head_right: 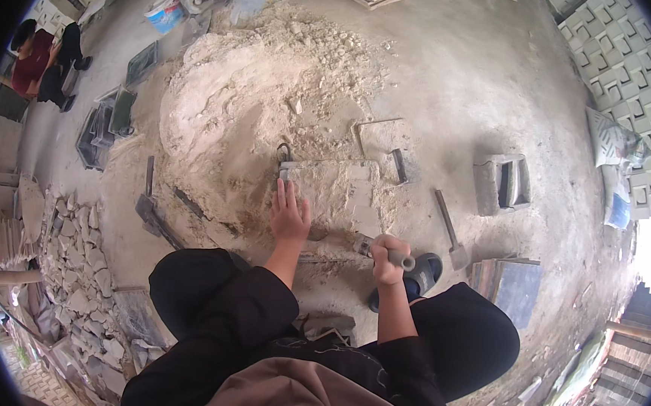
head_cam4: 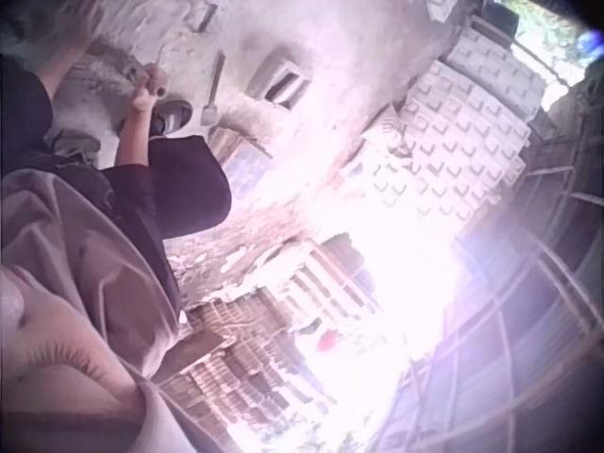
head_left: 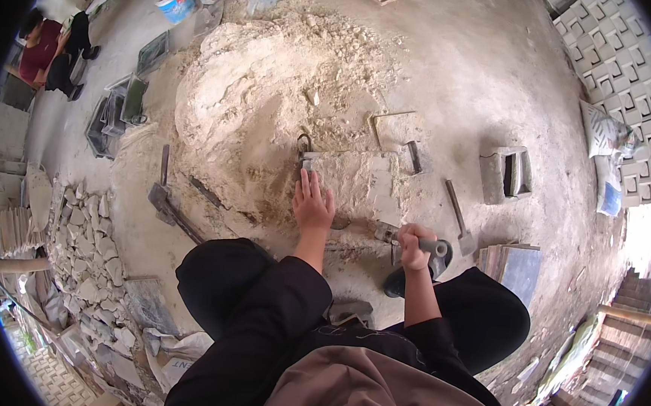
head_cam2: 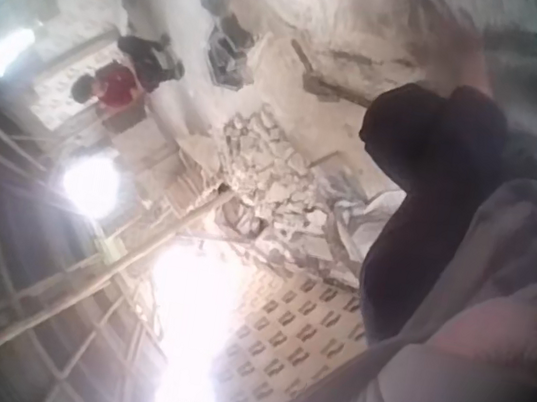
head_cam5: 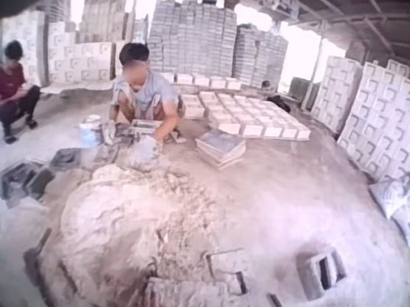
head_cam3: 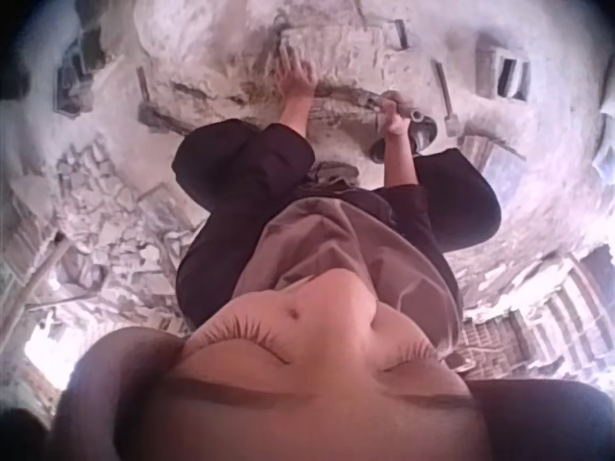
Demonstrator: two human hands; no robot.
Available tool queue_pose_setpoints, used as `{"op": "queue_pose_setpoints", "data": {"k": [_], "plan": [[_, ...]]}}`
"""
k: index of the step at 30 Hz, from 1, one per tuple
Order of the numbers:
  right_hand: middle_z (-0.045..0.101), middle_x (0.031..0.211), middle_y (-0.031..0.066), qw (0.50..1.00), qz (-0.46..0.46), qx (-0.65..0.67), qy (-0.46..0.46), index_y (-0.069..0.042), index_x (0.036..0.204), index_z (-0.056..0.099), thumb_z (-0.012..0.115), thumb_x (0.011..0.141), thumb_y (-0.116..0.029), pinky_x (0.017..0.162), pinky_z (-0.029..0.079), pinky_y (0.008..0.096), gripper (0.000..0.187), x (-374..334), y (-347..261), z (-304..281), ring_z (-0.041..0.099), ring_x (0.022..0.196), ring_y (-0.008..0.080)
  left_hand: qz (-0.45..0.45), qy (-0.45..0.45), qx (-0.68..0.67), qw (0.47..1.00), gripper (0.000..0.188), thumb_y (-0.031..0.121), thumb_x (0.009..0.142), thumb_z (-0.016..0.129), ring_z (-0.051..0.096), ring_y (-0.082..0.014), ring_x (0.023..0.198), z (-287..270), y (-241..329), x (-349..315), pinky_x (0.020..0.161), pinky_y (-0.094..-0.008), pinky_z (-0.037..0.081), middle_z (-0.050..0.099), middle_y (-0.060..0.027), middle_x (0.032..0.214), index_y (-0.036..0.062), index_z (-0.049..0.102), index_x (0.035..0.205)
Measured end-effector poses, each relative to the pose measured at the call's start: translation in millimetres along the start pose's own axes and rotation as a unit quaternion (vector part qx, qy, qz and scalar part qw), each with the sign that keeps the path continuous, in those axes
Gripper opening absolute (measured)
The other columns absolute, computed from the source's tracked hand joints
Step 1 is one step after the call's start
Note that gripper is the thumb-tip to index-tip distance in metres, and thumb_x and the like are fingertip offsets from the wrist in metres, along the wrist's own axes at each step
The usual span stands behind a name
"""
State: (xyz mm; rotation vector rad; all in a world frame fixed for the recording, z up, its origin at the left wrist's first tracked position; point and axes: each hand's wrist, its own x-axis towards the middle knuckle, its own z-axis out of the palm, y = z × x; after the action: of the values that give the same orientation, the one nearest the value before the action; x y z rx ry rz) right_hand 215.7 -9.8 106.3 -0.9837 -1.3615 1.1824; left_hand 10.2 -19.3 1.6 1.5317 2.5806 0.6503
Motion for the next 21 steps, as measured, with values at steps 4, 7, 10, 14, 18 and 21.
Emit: {"op": "queue_pose_setpoints", "data": {"k": [4, 7, 10, 14, 18, 21], "plan": [[0.039, 0.043, 0.0049, 0.997, -0.063, 0.037, -0.031, -0.002, 0.047, 0.033, 0.045, 0.065, -0.004, 0.037, 0.027, 0.0249, 0.023, -12.0, -16.3, 4.2, 0.035, 0.039, 0.0118, 0.002, 0.009, -0.013, 1.0, 0.053, 0.035, 0.087, 0.041, 0.036, -0.0353, 0.121, -0.5, -4.5, -1.7, 0.093, -0.0447, 0.034, 0.024, -0.0118, 0.142, 0.0099, 0.033, 0.133], [0.039, 0.043, 0.0053, 0.997, -0.047, -0.003, -0.068, -0.002, 0.046, 0.033, 0.045, 0.065, -0.004, 0.037, 0.028, 0.0252, 0.022, -0.5, -4.5, 15.0, 0.036, 0.038, 0.0117, 0.008, 0.014, -0.021, 1.0, 0.053, 0.035, 0.087, 0.042, 0.037, -0.0356, 0.12, -0.2, -0.5, -2.0, 0.092, -0.0444, 0.035, 0.025, -0.012, 0.141, 0.0091, 0.034, 0.133], [0.039, 0.043, 0.0054, 0.994, -0.059, -0.012, -0.094, -0.001, 0.047, 0.033, 0.046, 0.063, -0.002, 0.037, 0.029, 0.0259, 0.021, 2.9, -12.1, 18.0, 0.038, 0.039, 0.0117, 0.005, 0.018, -0.01, 1.0, 0.053, 0.034, 0.086, 0.043, 0.037, -0.0362, 0.12, -0.8, -2.0, -2.3, 0.092, -0.0446, 0.036, 0.025, -0.0123, 0.141, 0.0084, 0.035, 0.132], [0.04, 0.044, 0.0062, 0.99, -0.055, -0.025, -0.125, -0.001, 0.047, 0.033, 0.047, 0.062, -0.002, 0.038, 0.031, 0.0258, 0.02, -1.0, -1.6, 18.1, 0.039, 0.039, 0.0123, 0.004, 0.015, -0.03, 0.999, 0.054, 0.034, 0.086, 0.043, 0.038, -0.0367, 0.119, -3.4, 4.7, -2.8, 0.091, -0.0456, 0.036, 0.025, -0.0128, 0.141, 0.0085, 0.035, 0.132], [0.043, 0.045, 0.0068, 0.991, -0.041, -0.051, -0.114, -0.002, 0.047, 0.033, 0.047, 0.061, -0.002, 0.039, 0.033, 0.0244, 0.021, 14.5, -19.2, 31.0, 0.041, 0.04, 0.0123, -0.007, 0.0, -0.011, 1.0, 0.054, 0.036, 0.087, 0.04, 0.036, -0.0359, 0.121, -3.4, -0.1, 1.2, 0.093, -0.0458, 0.035, 0.024, -0.0128, 0.142, 0.0095, 0.033, 0.133], [0.042, 0.045, 0.0068, 0.991, -0.047, -0.035, -0.121, -0.002, 0.047, 0.037, 0.049, 0.062, -0.004, 0.039, 0.032, 0.0256, 0.019, 18.2, -13.8, 32.9, 0.041, 0.039, 0.0135, -0.029, -0.039, -0.008, 0.999, 0.055, 0.037, 0.088, 0.038, 0.032, -0.0345, 0.124, -6.9, 1.7, -3.5, 0.096, -0.0454, 0.032, 0.021, -0.0119, 0.143, 0.0107, 0.03, 0.135]]}}
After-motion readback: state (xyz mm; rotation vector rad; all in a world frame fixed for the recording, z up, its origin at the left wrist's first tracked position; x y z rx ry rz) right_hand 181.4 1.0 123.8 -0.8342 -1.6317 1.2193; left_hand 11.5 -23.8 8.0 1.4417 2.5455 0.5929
